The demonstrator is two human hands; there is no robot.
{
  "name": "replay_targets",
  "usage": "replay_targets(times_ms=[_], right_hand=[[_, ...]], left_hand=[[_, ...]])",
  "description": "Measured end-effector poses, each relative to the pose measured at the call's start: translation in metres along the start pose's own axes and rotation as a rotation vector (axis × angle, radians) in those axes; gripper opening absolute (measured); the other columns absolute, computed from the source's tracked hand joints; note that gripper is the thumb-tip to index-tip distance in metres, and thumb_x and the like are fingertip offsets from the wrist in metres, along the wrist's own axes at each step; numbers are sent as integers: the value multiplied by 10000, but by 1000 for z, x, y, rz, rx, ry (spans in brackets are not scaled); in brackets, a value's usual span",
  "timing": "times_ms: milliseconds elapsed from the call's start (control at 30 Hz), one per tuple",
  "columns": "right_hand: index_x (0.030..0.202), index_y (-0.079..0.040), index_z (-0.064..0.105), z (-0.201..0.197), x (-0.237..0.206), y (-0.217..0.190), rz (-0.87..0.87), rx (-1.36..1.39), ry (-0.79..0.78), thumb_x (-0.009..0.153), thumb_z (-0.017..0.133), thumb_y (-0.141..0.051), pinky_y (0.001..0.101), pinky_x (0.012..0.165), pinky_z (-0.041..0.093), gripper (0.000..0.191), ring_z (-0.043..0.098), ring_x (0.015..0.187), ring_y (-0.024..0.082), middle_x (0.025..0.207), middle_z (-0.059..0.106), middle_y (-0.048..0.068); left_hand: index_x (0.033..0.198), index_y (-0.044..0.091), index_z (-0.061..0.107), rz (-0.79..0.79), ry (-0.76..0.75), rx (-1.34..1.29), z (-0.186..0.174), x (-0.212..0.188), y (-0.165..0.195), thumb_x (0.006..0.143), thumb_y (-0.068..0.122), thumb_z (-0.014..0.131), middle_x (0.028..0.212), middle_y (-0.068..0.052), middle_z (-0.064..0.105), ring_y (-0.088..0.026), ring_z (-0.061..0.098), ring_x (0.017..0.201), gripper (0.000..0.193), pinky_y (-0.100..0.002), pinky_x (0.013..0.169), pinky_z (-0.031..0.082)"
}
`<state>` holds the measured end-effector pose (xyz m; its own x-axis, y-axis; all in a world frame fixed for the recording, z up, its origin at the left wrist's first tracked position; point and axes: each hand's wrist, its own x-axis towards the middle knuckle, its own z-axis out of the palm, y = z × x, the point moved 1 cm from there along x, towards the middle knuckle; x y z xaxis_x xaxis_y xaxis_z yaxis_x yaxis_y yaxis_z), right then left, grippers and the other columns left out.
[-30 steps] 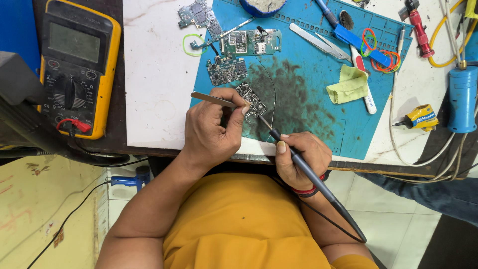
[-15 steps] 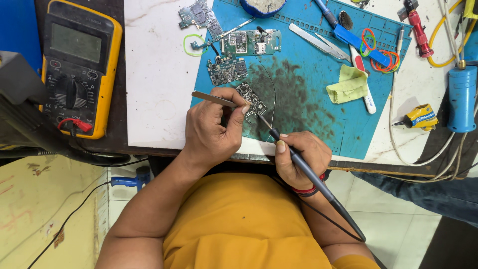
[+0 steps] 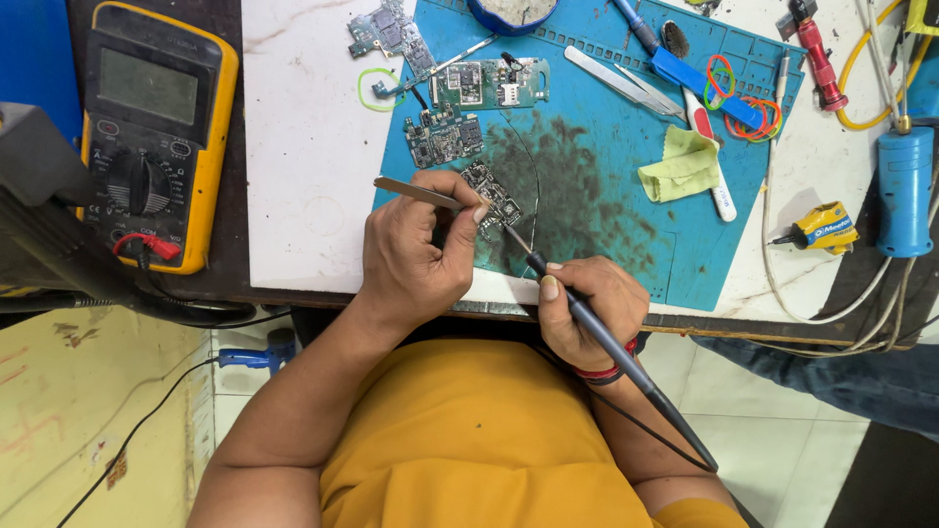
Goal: The person solders a small circuit board on a repair bench, holding the board with tweezers in one hand while applying a soldering iron with the other. They reposition the board and continue working on its components throughout the clip.
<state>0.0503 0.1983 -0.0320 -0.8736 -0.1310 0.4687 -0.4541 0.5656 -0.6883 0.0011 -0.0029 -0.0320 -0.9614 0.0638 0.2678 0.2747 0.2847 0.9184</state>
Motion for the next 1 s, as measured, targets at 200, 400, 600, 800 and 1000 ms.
replay_targets(times_ms=[200,400,600,800,1000], right_hand=[[954,3,625,-1,0,0,-7,-6,7,937,700,-22,326,644,536,81,686,681,248,802,697,130],[950,1,618,-1,-2,-1,20,0,28,941,693,-24,322,643,537,80,684,680,242,798,693,133],[950,5,618,-1,-2,0,19,-6,28,942,692,-24,320,640,536,80,683,679,240,797,694,134],[954,4,624,-1,-2,-1,27,-26,22,939,694,-21,320,649,539,76,688,691,244,807,697,138],[951,4,626,-2,-1,-1,31,-20,21,933,696,-20,324,655,545,76,694,698,249,815,700,138]], left_hand=[[1009,26,604,-27,-6,21,0,0,1,988,23,725,821,-47,687,-123,667,633,124,-271,567,502],[1014,25,603,-10,1,24,0,-1,2,986,17,725,845,-58,688,-133,670,646,125,-275,577,508],[1012,28,603,2,-2,27,0,0,2,986,17,726,869,-61,694,-133,679,657,127,-275,584,519],[1018,30,602,0,4,22,0,0,2,986,15,725,855,-55,687,-131,671,658,128,-273,589,511],[1021,34,600,-22,-6,22,0,0,2,986,16,728,807,-42,677,-116,645,621,134,-268,561,487]])
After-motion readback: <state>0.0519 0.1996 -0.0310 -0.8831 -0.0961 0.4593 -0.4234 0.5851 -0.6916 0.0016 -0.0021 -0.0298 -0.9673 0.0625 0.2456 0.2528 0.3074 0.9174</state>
